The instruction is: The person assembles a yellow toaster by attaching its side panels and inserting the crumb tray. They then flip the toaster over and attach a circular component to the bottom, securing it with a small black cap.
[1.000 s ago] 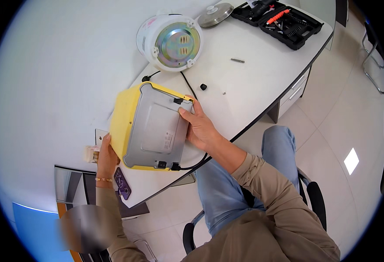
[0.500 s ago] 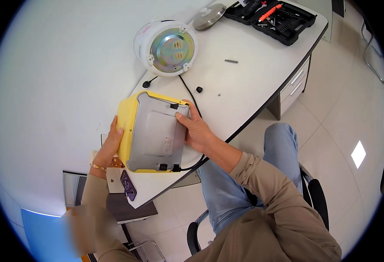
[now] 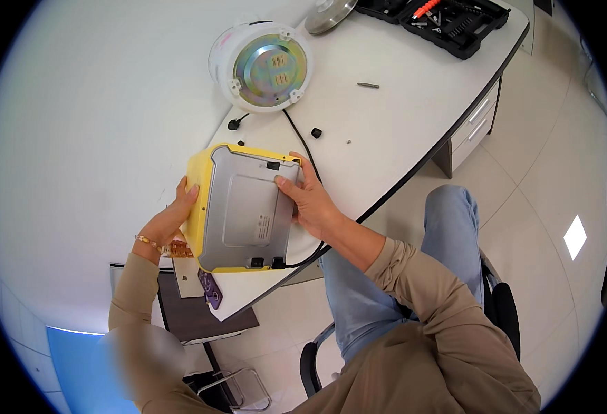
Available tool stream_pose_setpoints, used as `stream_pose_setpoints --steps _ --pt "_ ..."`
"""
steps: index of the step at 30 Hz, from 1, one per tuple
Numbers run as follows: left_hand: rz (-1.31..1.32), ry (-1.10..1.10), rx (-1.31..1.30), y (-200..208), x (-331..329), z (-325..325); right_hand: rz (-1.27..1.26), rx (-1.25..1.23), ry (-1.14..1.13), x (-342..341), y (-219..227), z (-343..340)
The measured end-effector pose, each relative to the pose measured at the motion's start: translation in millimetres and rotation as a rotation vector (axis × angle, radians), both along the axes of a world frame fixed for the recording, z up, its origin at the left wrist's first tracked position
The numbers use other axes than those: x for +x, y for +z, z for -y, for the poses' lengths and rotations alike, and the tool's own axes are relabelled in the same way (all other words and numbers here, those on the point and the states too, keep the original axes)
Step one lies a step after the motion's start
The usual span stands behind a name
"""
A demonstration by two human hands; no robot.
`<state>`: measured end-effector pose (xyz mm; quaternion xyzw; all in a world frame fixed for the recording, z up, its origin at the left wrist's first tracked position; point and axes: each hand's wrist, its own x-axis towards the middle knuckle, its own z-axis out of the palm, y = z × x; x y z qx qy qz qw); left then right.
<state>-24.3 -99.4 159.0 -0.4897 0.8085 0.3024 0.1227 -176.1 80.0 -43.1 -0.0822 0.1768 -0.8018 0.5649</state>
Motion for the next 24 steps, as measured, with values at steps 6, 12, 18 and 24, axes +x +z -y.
stream_pose_setpoints --steps 6,12,18,24 --pt "0.095 0.030 0.051 9.5 -12.7 -12.3 0.005 0.015 0.001 -1.3 5.4 -6.3" --pt "0.100 0.026 -0.038 -0.7 -7.2 -8.0 -0.050 0.041 0.039 -3.5 1.5 -4.3" --pt "0.063 -0.007 -0.032 -3.8 2.3 -0.7 -0.089 0.001 -0.012 -3.1 5.3 -11.2" --pt "0.058 -0.110 0.012 -2.8 10.3 9.8 -0.084 -0.033 0.066 -7.3 -3.6 -7.4"
